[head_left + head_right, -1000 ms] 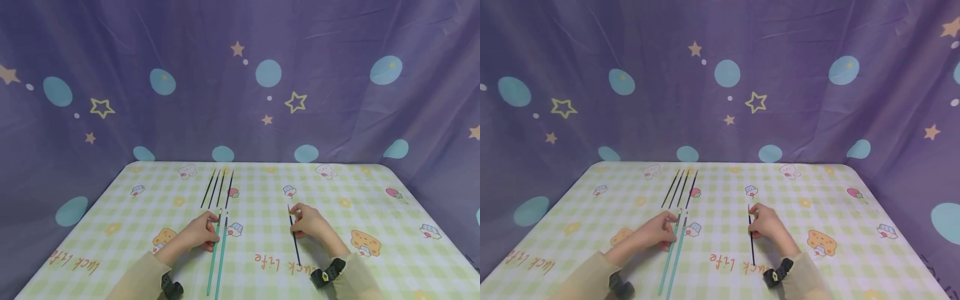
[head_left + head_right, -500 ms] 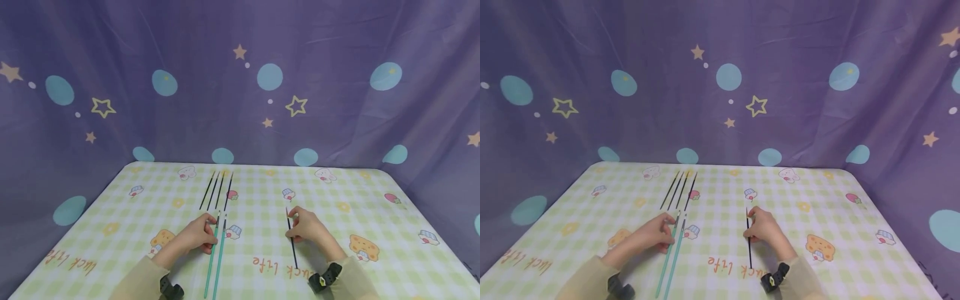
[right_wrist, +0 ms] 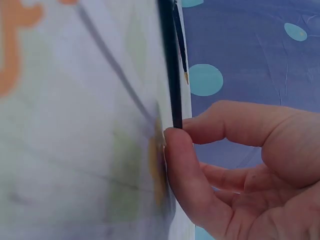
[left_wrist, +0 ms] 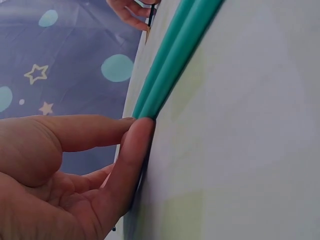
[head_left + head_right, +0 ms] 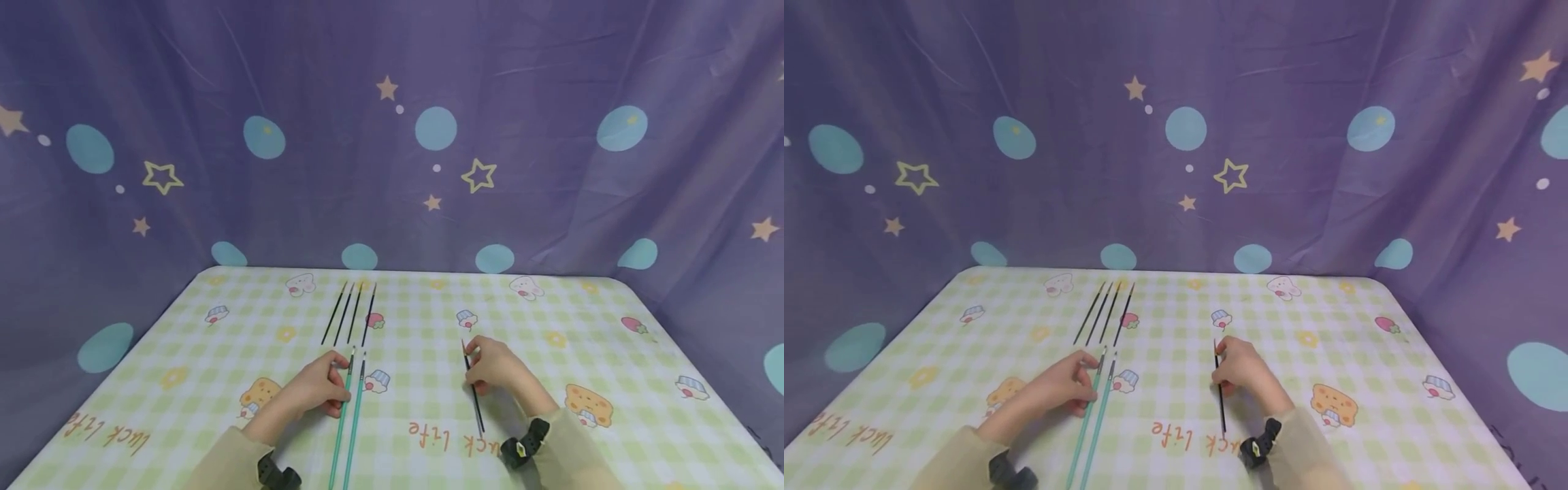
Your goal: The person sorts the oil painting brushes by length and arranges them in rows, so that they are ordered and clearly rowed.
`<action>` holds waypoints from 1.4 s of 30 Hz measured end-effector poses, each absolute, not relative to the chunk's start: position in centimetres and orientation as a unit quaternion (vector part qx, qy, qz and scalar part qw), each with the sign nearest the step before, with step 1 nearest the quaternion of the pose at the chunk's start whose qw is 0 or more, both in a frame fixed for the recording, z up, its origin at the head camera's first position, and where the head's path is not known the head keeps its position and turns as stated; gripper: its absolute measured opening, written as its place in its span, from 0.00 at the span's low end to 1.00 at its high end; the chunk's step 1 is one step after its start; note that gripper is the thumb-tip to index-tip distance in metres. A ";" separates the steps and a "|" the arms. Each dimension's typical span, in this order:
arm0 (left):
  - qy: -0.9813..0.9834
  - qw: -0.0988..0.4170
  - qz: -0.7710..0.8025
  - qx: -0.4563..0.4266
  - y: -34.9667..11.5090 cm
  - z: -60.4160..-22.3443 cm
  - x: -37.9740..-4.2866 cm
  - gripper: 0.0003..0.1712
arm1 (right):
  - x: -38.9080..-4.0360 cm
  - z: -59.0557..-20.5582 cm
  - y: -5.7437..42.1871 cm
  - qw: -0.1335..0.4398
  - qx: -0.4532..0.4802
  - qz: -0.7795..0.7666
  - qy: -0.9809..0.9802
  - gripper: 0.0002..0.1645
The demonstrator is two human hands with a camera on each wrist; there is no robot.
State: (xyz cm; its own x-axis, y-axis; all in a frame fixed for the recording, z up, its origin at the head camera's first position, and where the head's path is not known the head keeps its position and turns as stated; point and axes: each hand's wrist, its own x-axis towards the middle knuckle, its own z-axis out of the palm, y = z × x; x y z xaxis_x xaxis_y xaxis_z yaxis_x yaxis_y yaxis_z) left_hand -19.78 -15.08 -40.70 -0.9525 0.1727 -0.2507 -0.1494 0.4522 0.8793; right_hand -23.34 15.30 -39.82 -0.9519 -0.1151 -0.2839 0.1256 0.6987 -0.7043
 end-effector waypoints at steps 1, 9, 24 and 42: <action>0.838 0.153 0.524 0.007 -15.1 -40.7 -19.7 0.27 | -23.5 -39.7 15.3 0.156 0.002 -0.388 0.908 0.26; 0.838 0.151 0.524 0.007 -15.0 -40.7 -19.6 0.27 | -24.9 -39.4 14.1 0.148 -0.018 -0.411 0.899 0.26; 0.842 0.143 0.521 0.001 -15.0 -40.8 -19.5 0.27 | -29.6 -41.3 9.6 0.130 -0.032 -0.542 0.830 0.28; 0.839 0.147 0.524 0.008 -15.3 -41.0 -19.6 0.27 | -33.1 -41.1 5.6 0.097 -0.040 -0.608 0.787 0.27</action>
State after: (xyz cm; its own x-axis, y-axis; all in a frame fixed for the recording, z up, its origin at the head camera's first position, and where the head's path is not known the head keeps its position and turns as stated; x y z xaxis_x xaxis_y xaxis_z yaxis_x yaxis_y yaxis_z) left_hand -19.60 -15.28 -41.01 -0.9567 0.1666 -0.2386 -0.1411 0.4517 0.8809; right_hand -33.15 5.57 -41.12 -0.9780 -0.1809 -0.1042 0.0551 0.2582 -0.9645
